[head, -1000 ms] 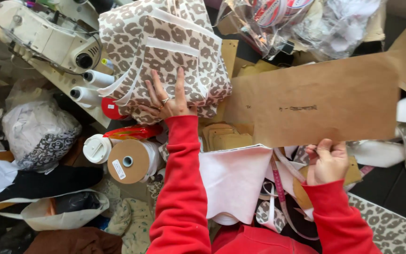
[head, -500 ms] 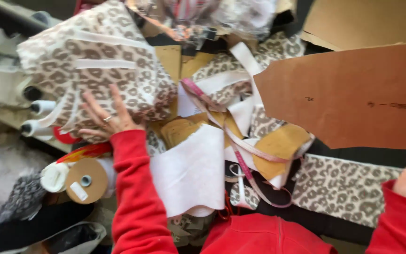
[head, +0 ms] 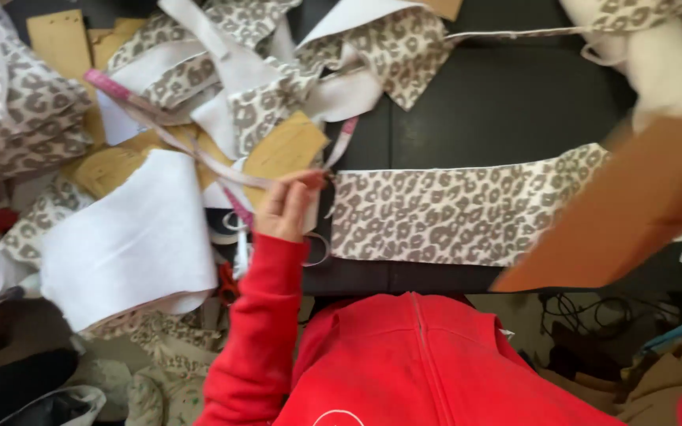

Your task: The person places a paper pattern on a white fabric and traces its outline with a blue pen. They then use a green electric rotary cutter to cut the fabric along the marked lines. After cutting, the person moves the cut piece aside and places a new pattern on a leopard-print fabric to repeat the process.

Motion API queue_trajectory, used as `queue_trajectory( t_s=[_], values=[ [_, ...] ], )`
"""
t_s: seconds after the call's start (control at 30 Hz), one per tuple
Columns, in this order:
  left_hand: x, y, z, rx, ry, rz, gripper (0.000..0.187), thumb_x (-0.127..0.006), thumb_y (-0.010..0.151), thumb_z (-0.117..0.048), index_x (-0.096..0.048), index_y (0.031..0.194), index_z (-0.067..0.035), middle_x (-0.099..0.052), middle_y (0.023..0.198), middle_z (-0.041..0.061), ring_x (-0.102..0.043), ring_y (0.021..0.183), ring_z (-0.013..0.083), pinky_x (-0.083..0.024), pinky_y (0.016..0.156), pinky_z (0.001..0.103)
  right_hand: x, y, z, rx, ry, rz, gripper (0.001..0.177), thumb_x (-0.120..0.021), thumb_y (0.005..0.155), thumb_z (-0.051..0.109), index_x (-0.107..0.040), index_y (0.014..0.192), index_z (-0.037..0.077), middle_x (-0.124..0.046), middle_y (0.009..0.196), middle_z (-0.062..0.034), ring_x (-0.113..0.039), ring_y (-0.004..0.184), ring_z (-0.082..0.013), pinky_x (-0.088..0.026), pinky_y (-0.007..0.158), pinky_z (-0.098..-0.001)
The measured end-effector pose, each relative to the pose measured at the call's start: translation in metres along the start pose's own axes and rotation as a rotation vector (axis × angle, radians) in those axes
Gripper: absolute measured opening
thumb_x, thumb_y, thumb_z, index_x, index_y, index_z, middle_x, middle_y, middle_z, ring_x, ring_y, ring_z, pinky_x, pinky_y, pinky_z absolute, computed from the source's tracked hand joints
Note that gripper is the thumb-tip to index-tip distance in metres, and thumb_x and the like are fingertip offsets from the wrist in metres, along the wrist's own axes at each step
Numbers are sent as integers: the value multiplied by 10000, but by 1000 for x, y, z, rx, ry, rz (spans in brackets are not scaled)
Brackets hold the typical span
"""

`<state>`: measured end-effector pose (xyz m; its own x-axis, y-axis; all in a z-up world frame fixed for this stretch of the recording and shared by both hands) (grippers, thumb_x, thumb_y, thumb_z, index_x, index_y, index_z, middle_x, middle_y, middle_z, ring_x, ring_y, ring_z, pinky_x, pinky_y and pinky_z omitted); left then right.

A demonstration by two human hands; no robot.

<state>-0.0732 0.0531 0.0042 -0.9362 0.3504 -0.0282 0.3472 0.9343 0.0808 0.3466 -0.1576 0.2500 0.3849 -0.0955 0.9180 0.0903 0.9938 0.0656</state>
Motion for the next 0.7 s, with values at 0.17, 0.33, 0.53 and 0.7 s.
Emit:
queue_trajectory(
  t_s=[0.17,0.33,0.53,0.7],
  values=[
    [-153,-101,160,703,-412,516,1161,-315,901,-1053,-390,1731,-245,-607,1581,209,-631,1395,397,-509,1106,632,-159,-3,-71,232,-117,181,308,-647,944,0,-739,1188,164,-705,1005,-44,-756,901,-291,-651,819,-376],
    [-97,-107,155,161,411,186,554,-728,1032,-390,-642,1514,-130,-662,1465,228,-640,1354,445,-543,1111,555,-234,-68,-116,-55,91,-124,523,-839,961,179,-680,1457,233,-628,1418,-73,-759,1097,-333,-671,879,-429],
    [-49,-85,133,141,877,-60,855,-947,769,-227,-538,1505,-82,-536,1420,227,-618,1115,367,-542,970,460,-173,-253,-240,-701,-19,-480,358,-781,978,-80,-726,1330,-41,-637,1374,-223,-643,1129,-366,-552,944,-466],
    [-63,-87,107,524,814,-120,990,-1012,730,-244,-369,1478,-170,-536,1333,162,-618,1152,361,-560,943,505,-204,-345,-351,-951,267,-610,473,-906,1057,182,-661,1399,-35,-712,1176,-179,-674,985,-270,-580,881,-378]
  ],
)
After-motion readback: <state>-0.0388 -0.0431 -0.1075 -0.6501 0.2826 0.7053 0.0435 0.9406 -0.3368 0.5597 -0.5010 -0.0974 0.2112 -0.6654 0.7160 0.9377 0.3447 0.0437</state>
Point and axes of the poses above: each hand's wrist, its own y-axis towards the middle knuckle, its own x-axis out of the back of the hand, z = x × y, the point moved 2 cm from there along y, towards the middle knuckle
